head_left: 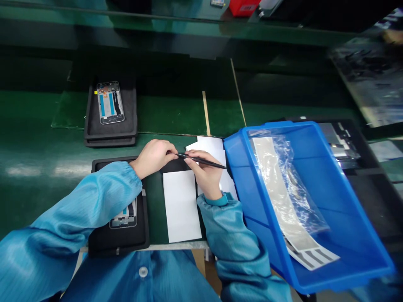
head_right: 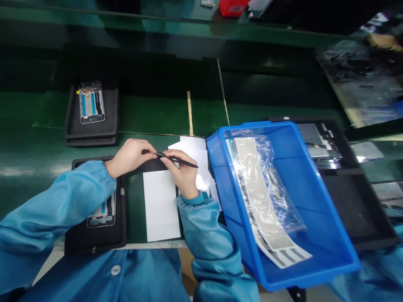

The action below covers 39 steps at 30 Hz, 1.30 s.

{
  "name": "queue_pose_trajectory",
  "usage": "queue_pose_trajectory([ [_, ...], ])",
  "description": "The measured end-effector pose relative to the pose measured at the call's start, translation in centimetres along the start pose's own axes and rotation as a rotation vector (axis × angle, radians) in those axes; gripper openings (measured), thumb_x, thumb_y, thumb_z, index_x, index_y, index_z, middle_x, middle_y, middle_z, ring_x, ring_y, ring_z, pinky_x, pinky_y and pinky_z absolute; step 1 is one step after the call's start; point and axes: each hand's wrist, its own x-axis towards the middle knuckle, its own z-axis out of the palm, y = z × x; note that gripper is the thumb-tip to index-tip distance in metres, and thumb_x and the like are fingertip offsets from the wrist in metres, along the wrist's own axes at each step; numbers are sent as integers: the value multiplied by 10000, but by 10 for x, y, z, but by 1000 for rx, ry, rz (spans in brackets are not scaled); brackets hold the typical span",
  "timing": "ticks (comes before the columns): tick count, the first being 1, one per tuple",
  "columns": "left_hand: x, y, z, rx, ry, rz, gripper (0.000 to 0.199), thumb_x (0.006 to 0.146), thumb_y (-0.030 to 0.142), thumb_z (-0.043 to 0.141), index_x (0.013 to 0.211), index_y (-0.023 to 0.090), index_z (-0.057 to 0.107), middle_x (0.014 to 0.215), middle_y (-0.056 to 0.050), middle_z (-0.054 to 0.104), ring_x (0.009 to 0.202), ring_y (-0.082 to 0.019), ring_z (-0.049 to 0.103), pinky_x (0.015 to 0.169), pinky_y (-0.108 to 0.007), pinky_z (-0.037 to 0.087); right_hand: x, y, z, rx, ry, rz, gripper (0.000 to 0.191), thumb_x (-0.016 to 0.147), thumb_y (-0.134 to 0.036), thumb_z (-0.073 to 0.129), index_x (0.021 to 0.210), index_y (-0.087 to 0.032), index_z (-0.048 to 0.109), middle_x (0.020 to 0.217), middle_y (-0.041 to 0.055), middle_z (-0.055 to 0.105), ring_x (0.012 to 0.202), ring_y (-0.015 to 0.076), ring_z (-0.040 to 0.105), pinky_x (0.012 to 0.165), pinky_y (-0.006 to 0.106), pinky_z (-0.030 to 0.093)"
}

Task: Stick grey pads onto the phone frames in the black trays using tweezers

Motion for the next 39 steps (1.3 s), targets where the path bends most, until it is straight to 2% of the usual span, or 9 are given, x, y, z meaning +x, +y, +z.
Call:
queue_pose_trajectory([
  [11,0,1,0,59,-21,-8,108,872,223,663,867,210,769,867,-10,757,814,-177,687,752,-284,495,0,-4,3,-13,12,-53,80,795,-259,811,850,-270,754,905,36,772,897,229,733,886,447,598],
  [17,-1,-3,5,165,-13,-44,143,913,236,617,926,211,757,960,-38,754,923,-212,678,849,-328,508,0,-12,8,-36,104,-65,77,794,-287,811,825,-264,744,862,32,756,865,222,724,870,440,601],
  [20,-6,-4,-1,193,15,-59,158,899,268,660,1007,183,738,1027,-73,739,1006,-252,647,929,-375,491,-1,-22,12,-79,152,-13,117,783,-329,820,829,-251,745,856,36,764,834,222,730,830,419,610],
  [24,-43,-12,-33,320,181,31,456,880,266,689,1306,131,594,1288,-128,640,1175,-295,568,1001,-423,459,-14,-37,20,-98,158,133,160,757,-345,847,836,-237,760,788,26,756,698,191,700,658,342,593],
  [26,-73,-22,-52,355,222,60,366,919,252,631,1268,143,614,1251,-112,653,1134,-279,584,972,-414,468,-26,-45,29,-62,121,218,159,752,-333,855,841,-237,764,746,14,744,642,170,677,604,313,571],
  [29,-124,-44,-69,336,183,48,197,974,273,541,1071,194,693,1073,-65,710,997,-236,626,887,-385,479,-44,-54,51,-9,22,347,164,746,-343,860,823,-234,763,701,7,734,608,168,678,580,309,577],
  [32,-164,-68,-68,304,129,87,194,982,293,532,1010,226,712,982,-45,727,923,-206,641,806,-361,473,-58,-60,81,9,-95,459,189,745,-378,852,794,-222,758,680,9,731,571,165,678,546,299,582],
  [34,-179,-80,-60,294,152,126,175,966,277,557,1013,225,717,961,-46,724,898,-193,641,782,-353,474,-63,-62,101,16,-145,501,206,745,-393,844,777,-212,753,663,9,728,551,159,673,525,285,578],
  [39,-184,-96,-44,304,297,202,125,917,233,608,961,200,720,920,-60,703,850,-187,617,750,-353,467,-63,-62,136,5,-135,513,163,754,-340,835,780,-207,745,706,19,766,607,174,726,584,277,616],
])
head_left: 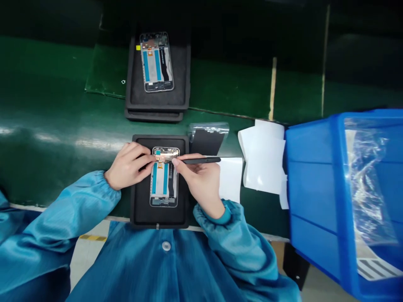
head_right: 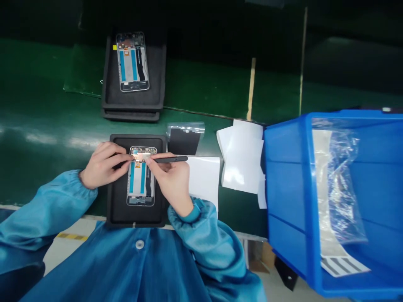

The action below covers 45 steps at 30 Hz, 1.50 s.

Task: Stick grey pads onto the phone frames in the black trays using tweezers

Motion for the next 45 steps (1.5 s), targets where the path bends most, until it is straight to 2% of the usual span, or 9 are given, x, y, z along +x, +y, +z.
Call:
queue_pose_trajectory([
  [5,-1,-6,5,-29,48,22,104,891,217,629,952,192,709,919,-58,691,861,-192,603,744,-356,452,1,-6,13,-58,11,28,181,765,-347,829,786,-189,744,759,43,792,633,193,750,614,296,640],
  [9,-2,-8,7,-49,45,34,104,888,208,630,956,176,702,925,-64,687,869,-201,596,745,-365,447,0,-6,17,-85,33,38,188,756,-352,835,790,-188,749,748,40,793,620,190,748,613,299,646],
  [18,-1,-8,8,-52,35,34,107,892,205,622,967,175,691,939,-68,685,888,-213,598,750,-375,451,-2,-5,19,-144,74,-19,110,757,-264,829,782,-189,751,776,24,797,642,169,747,610,272,644],
  [33,-1,-7,6,-36,24,47,107,883,196,636,967,163,694,947,-79,687,880,-224,596,730,-386,451,-2,1,20,-166,86,-68,96,766,-257,827,807,-200,762,807,17,798,683,163,757,629,252,647],
  [45,0,-5,5,-27,38,61,104,893,203,626,961,165,695,934,-73,686,868,-214,594,719,-370,449,-3,4,19,-177,77,-65,106,774,-284,823,829,-215,765,825,22,796,714,186,761,654,291,658],
])
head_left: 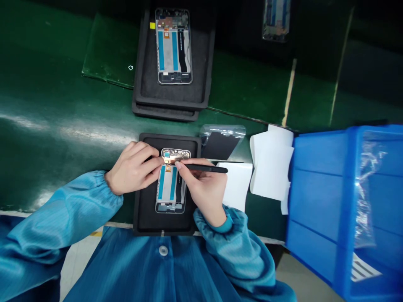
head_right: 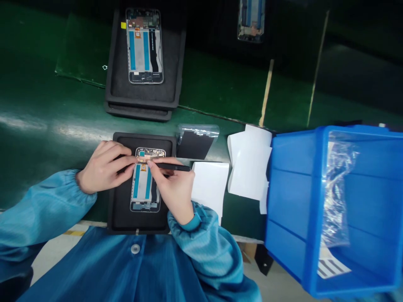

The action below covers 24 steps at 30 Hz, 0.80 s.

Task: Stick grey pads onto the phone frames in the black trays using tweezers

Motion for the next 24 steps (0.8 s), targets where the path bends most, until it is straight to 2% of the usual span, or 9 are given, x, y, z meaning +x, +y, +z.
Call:
queue_pose_trajectory([
  [9,3,7,-8,156,-147,123,242,916,240,629,1140,171,691,1027,-81,711,921,-242,600,724,-391,454,-1,3,-1,39,-16,9,130,773,-302,824,853,-219,765,850,22,794,750,188,764,700,310,660],
  [15,1,19,-12,324,-198,190,278,934,199,602,1191,124,679,1111,-98,728,978,-251,614,802,-408,475,-5,-2,-11,82,98,-12,152,778,-313,822,873,-213,760,868,32,792,755,189,761,696,316,645],
  [20,0,26,-18,359,-270,149,297,937,198,596,1218,136,668,1128,-109,717,974,-268,621,786,-419,471,-11,7,-45,80,198,-60,164,824,-356,783,902,-215,756,869,35,782,723,188,749,699,343,629],
  [24,16,41,-14,277,-199,102,264,939,219,590,1175,133,671,1076,-112,706,909,-262,617,721,-403,458,-14,31,-90,91,320,-136,196,778,-348,825,894,-206,753,872,47,778,770,215,757,739,380,625],
])
